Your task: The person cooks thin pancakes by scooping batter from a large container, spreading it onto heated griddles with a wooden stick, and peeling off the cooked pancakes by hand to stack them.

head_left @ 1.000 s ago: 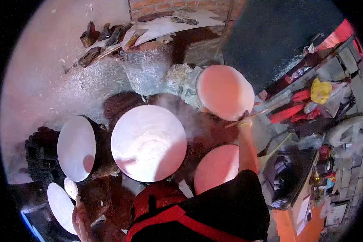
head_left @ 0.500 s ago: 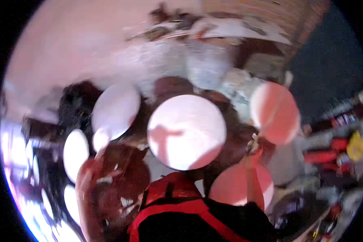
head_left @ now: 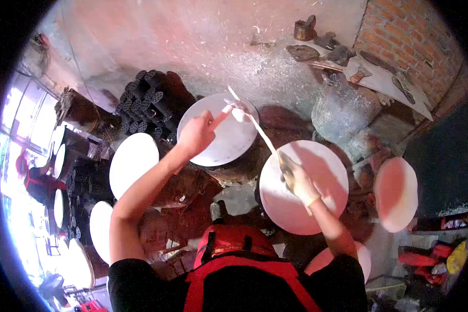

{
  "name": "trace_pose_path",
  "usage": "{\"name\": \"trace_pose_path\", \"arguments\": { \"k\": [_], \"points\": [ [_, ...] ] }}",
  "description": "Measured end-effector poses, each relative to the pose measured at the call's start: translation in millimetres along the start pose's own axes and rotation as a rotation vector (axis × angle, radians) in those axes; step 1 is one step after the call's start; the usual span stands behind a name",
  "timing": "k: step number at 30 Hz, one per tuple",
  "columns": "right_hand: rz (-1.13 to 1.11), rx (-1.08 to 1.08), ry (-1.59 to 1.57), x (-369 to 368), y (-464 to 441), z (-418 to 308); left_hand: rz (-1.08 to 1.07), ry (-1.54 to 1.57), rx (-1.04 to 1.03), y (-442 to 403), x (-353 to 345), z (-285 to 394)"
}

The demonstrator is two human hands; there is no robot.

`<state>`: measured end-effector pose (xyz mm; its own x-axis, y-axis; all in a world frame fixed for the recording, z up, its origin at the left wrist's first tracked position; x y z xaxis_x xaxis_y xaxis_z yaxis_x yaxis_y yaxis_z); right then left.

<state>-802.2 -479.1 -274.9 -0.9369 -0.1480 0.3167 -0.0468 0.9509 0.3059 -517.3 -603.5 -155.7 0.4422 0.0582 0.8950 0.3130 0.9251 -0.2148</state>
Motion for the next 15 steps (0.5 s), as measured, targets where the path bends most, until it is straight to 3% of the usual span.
{"name": "trace_pose_path", "arguments": {
  "k": [2,6,9,11,12,15],
  "points": [
    [-0.02,-0.248,-0.434,-38,10,41,-0.016,0.277,0.004,-10,-28,-39],
    [0.361,-0.028,-0.431,-134,34,25,-0.202,0.81,0.328,-38,-103,-99],
    [0.68,0.137,-0.213,-199,-3,16,-0.147,0.688,0.322,-58,-145,-130],
    [0.79,0.115,-0.025,-220,-41,20,0.002,0.543,0.128,-70,-164,-149],
    [0.764,0.084,-0.142,-223,-62,15,0.086,0.464,0.025,-78,-166,-153],
    [0.714,0.042,-0.32,-223,-123,11,0.14,0.418,0.091,-96,-135,-150]
  ]
}}
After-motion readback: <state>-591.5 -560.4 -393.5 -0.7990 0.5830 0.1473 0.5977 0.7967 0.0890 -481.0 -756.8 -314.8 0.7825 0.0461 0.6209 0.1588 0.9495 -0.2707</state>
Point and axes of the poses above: each hand's wrist, its own y-axis away from the middle knuckle, its own x-axis out of the back of the hand, z = x × y, the point moved 3 cm from there along -y, towards the middle knuckle, and after that the axes turned 1 degree about z, right-handed, at the moved point
